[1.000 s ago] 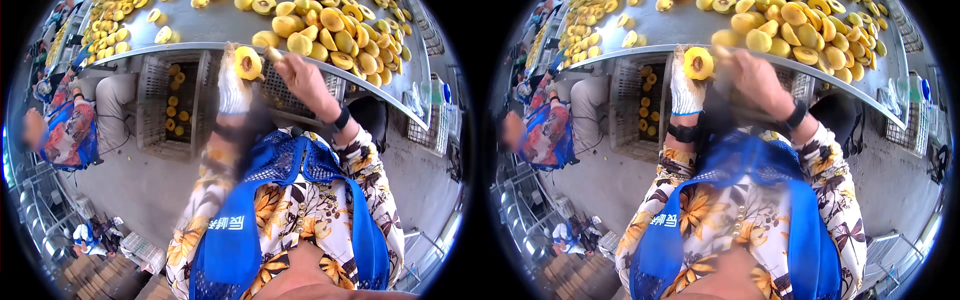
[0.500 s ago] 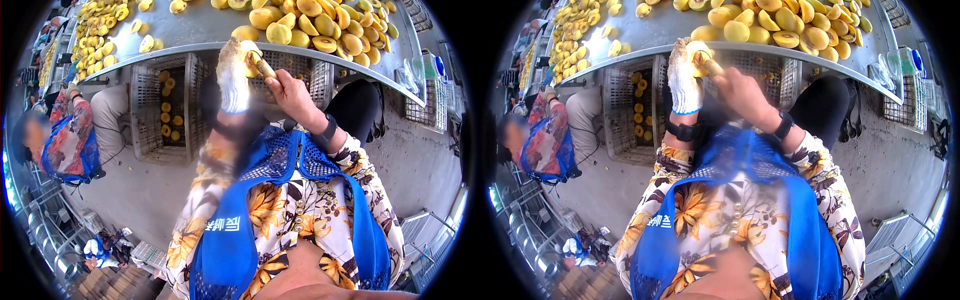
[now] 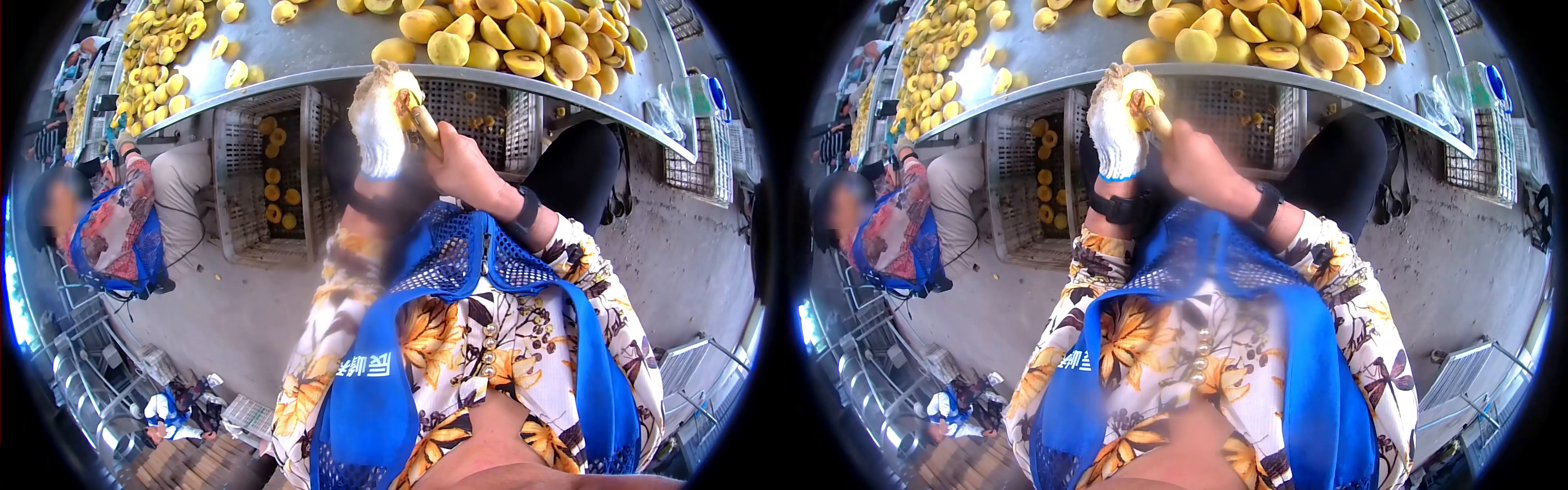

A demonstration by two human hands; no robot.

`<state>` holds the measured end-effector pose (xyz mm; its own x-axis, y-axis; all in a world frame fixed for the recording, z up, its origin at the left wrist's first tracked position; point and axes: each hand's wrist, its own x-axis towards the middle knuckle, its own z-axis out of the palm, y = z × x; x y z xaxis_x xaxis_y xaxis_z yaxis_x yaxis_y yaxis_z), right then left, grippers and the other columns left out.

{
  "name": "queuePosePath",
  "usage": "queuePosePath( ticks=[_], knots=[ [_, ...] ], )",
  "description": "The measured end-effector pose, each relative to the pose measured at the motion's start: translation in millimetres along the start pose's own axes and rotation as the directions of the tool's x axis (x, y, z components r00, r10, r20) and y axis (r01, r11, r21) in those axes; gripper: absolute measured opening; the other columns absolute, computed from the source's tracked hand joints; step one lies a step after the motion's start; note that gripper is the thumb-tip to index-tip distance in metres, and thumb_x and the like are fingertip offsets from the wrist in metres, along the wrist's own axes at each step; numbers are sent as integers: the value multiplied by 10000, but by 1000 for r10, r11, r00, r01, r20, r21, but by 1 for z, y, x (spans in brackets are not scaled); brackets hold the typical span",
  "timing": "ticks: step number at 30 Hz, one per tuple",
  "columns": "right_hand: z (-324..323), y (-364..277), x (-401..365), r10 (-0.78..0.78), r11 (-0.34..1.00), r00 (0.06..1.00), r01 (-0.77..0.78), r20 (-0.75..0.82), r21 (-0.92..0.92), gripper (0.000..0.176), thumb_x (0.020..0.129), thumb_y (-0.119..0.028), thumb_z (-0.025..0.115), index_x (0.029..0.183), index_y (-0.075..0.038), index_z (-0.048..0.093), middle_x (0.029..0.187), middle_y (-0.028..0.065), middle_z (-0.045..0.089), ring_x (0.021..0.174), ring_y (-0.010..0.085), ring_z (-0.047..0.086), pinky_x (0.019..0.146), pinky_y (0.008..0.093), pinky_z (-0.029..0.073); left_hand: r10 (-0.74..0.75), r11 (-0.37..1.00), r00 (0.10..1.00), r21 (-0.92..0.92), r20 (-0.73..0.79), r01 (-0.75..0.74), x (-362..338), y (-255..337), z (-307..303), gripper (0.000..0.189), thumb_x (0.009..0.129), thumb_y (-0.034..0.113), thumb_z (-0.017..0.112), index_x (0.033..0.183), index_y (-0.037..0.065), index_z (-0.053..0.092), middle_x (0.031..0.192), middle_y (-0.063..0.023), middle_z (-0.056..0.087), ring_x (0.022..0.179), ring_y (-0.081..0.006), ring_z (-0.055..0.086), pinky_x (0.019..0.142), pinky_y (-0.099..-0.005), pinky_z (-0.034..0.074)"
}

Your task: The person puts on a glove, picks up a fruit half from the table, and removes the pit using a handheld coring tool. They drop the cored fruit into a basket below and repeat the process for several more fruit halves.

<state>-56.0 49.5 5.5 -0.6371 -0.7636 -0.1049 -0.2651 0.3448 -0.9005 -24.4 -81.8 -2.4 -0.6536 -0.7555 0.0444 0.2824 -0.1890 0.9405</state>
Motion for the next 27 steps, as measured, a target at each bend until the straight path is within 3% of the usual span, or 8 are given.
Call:
queuePosePath(
  ticks=[5, 9, 10, 13, 14, 17, 21, 27],
  knots=[
    [1, 3, 0, 10, 1000, 1000, -11, 9, 20, 151, 796, -96, 533, 855, 22, 459, 706, 281, 556, 719, 466, 558, 625, 463, 449, -120, 986, 963, 143, 240, 87, 15, 9, -12, 246, 906, 168, 454, 972, -26, 591, 902, -112, 644, 796, -215, 625, 696, -293, 499],
    [5, 7, -1, 26, 1000, 999, -26, 41, 13, 152, 798, -103, 538, 860, 18, 469, 690, 264, 558, 701, 454, 561, 620, 448, 457, -394, 857, 796, -129, 460, 499, 29, 4, -22, 386, 939, 317, 422, 1064, -26, 545, 911, -152, 638, 758, -249, 624, 673, -319, 518],
    [4, 9, 2, 9, 1000, 999, -9, 33, 13, 156, 800, -108, 544, 859, 16, 470, 672, 242, 562, 678, 430, 575, 608, 436, 460, -377, 859, 794, -139, 477, 492, 30, 4, -20, 487, 934, 436, 420, 1075, -17, 526, 900, -153, 630, 748, -258, 620, 667, -334, 525],
    [-2, 7, 6, 98, 990, 994, -101, 43, 96, 188, 799, -134, 562, 881, 25, 505, 759, 266, 583, 744, 431, 587, 657, 452, 465, -426, 880, 902, -199, 73, 432, 27, 8, 0, 545, 909, 521, 428, 1046, 5, 540, 893, -140, 619, 744, -272, 618, 662, -336, 526],
    [-4, 5, 7, 147, 979, 988, -153, 55, 136, 204, 798, -144, 568, 893, 31, 522, 811, 289, 591, 788, 445, 586, 688, 466, 465, -423, 860, 905, -296, 39, 415, 24, 13, 4, 573, 890, 566, 427, 1034, 23, 543, 908, -127, 605, 748, -263, 618, 667, -332, 527],
    [0, 16, 10, 35, 985, 998, -42, 45, 165, 169, 810, -150, 581, 840, -10, 492, 612, 43, 509, 561, 148, 520, 525, 315, 441, -377, 870, 907, -264, 188, 416, 13, 17, -1, 564, 884, 559, 452, 1049, 28, 546, 955, -109, 597, 813, -235, 611, 701, -319, 520],
    [1, 22, 9, 11, 997, 1000, -10, -5, 75, 162, 811, -148, 586, 852, -11, 510, 637, 53, 542, 566, 134, 513, 523, 304, 441, -216, 976, 976, 32, 32, 215, 3, 3, 4, 446, 908, 444, 504, 1049, 23, 545, 958, -93, 585, 825, -192, 604, 712, -308, 518],
    [1, 9, 6, 119, 979, 993, -122, 25, 163, 197, 802, -148, 592, 881, 18, 520, 672, 91, 575, 604, 145, 558, 550, 306, 467, -485, 839, 874, -301, -37, 453, 4, 12, 20, 354, 868, 385, 581, 952, 45, 534, 783, -83, 553, 625, -212, 570, 503, -333, 482]
  ],
)
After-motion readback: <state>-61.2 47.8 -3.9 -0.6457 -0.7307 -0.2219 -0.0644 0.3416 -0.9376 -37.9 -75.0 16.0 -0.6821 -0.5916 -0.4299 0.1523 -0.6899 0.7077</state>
